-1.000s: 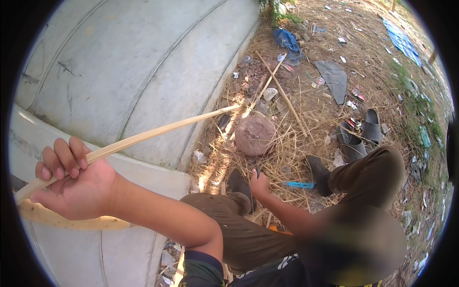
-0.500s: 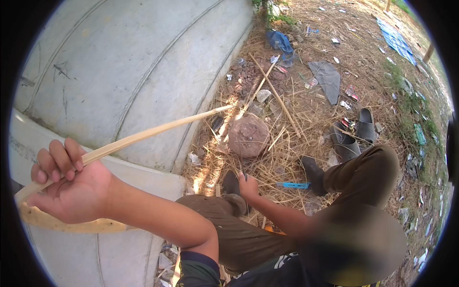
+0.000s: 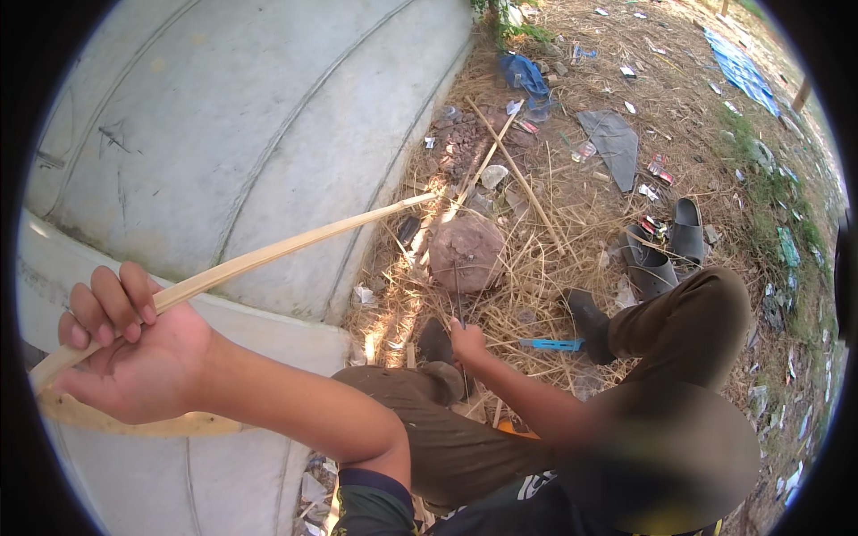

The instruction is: The person sits on the ground and uses a knife to shave and split a long bamboo strip. They repeatedly scrape the surface to thin the material and split it into thinner slivers, discarding the waste pieces onto the ground.

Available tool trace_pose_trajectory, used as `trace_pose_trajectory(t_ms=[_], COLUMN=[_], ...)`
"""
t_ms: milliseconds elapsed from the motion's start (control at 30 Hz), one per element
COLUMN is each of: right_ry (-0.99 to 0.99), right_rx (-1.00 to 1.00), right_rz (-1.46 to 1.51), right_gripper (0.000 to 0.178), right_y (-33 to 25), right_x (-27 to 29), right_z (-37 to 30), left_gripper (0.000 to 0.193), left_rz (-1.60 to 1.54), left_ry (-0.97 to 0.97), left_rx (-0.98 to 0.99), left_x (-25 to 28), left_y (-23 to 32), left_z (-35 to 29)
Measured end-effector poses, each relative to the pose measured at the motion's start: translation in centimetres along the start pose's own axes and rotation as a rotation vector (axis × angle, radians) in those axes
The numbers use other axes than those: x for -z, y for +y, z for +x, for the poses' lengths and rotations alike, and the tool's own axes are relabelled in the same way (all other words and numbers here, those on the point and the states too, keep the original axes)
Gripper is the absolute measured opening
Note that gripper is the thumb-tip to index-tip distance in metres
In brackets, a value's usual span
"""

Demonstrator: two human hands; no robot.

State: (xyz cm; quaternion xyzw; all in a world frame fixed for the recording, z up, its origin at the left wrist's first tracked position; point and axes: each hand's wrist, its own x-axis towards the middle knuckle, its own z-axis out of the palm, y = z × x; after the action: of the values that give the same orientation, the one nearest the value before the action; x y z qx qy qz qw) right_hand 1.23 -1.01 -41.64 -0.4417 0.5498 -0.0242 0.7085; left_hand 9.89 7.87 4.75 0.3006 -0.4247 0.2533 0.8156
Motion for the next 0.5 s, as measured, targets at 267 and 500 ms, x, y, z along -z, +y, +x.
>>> trace_pose_trajectory(t_ms=[267, 500], right_ry=[0.017, -0.025], right_rx=[-0.041, -0.025], right_rz=[0.032, 0.07], right_gripper=[0.049, 0.045], right_y=[-3.2, -2.6], right_x=[1.8, 0.5], right_z=[-1.3, -1.2], left_gripper=[0.048, 0.048], left_rz=[0.098, 0.063], left_ry=[0.071, 0.014], left_rx=[-0.025, -0.013], left_x=[-2.3, -1.5], left_y=[-0.2, -0.2], left_z=[-0.4, -0.4])
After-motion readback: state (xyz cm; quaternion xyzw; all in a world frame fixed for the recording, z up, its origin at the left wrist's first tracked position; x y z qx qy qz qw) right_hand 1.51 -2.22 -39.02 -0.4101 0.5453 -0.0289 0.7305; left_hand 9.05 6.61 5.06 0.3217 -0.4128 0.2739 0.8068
